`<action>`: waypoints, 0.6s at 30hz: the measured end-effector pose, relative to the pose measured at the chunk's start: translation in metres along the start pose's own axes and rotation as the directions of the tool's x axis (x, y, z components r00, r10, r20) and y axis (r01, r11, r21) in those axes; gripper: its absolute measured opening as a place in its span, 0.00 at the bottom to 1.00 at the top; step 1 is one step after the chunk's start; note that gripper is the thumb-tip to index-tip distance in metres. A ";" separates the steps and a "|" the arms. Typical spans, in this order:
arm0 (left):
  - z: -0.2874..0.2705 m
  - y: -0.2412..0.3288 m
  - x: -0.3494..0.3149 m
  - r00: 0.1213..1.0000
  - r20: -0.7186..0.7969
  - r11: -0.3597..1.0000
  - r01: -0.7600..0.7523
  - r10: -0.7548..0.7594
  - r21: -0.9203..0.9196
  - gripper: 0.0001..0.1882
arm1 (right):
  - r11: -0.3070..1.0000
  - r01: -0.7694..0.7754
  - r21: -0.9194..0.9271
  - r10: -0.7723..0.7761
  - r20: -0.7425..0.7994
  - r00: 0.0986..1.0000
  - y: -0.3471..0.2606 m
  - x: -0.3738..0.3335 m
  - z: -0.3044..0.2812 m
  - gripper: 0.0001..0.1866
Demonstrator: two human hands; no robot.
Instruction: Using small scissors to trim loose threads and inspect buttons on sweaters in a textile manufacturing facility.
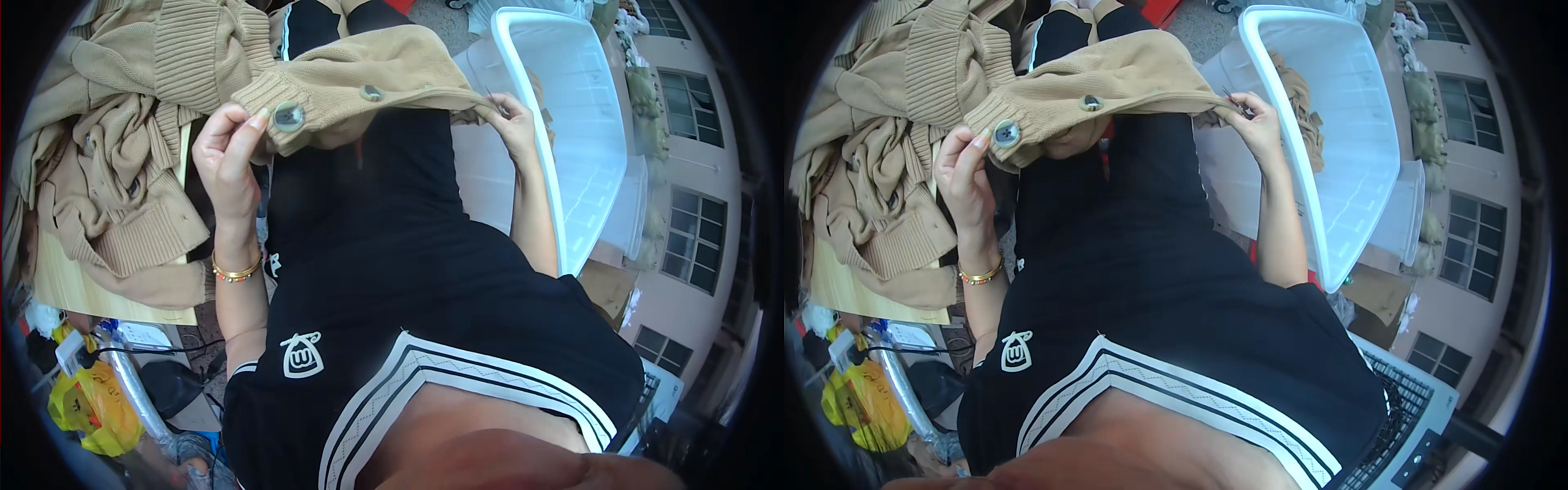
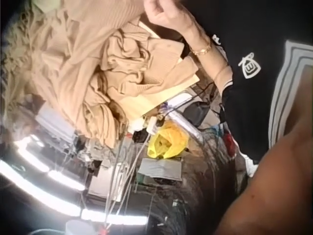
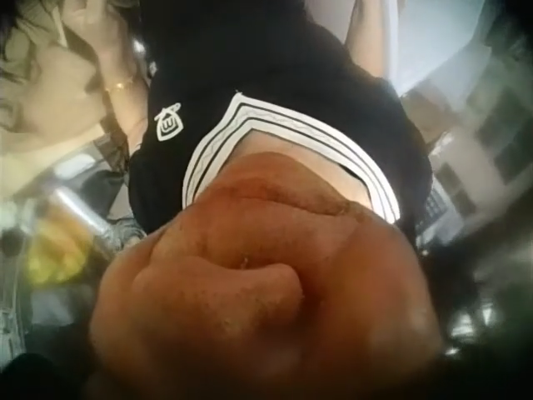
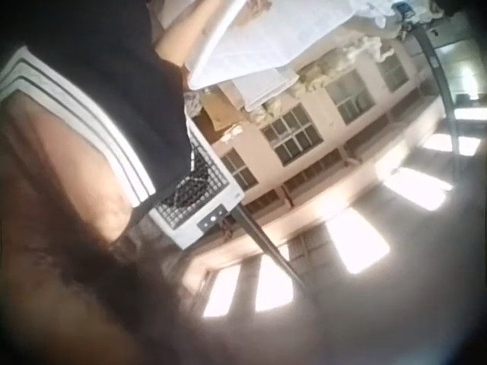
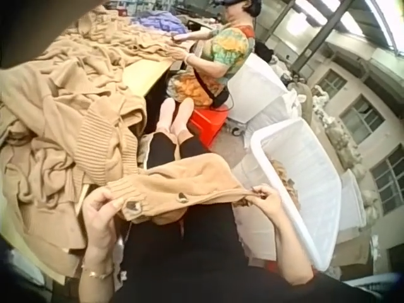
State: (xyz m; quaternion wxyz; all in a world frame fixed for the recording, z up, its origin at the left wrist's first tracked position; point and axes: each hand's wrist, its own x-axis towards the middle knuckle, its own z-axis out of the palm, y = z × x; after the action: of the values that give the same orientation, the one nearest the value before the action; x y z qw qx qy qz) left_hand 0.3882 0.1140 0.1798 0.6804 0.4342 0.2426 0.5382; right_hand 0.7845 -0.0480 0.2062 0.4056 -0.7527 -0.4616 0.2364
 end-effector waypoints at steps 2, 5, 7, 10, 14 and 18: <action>0.009 0.001 0.002 0.999 -0.026 0.999 0.042 -0.042 0.016 0.05 | 0.999 -0.037 0.031 0.038 -0.051 0.998 0.007 -0.004 -0.002 0.11; 0.007 0.001 0.016 0.995 0.071 0.997 0.074 -0.076 0.028 0.06 | 0.990 -0.092 0.103 0.103 -0.107 0.989 0.021 -0.011 -0.006 0.11; 0.011 0.002 0.018 0.994 0.066 0.996 0.089 -0.090 0.021 0.05 | 0.994 -0.087 0.063 0.095 -0.150 0.984 0.032 -0.022 -0.003 0.12; 0.004 -0.001 0.029 0.991 0.101 0.996 0.091 -0.090 -0.003 0.05 | 0.991 -0.013 0.133 0.046 -0.252 0.967 0.030 -0.032 0.014 0.10; -0.004 -0.009 0.036 0.984 0.133 0.992 0.123 -0.119 -0.025 0.03 | 0.996 0.009 0.088 0.021 -0.343 0.939 0.040 -0.040 0.019 0.11; -0.009 -0.008 0.038 0.989 0.123 0.996 0.090 -0.087 -0.022 0.01 | 0.980 0.044 -0.193 -0.130 -0.461 0.878 0.028 -0.034 0.017 0.10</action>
State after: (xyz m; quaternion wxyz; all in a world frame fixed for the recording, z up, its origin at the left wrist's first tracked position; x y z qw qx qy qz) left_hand 0.3965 0.1522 0.1734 0.7231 0.4458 0.2121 0.4831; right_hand 0.7703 -0.0779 0.1730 0.4473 -0.7989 -0.4019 -0.0139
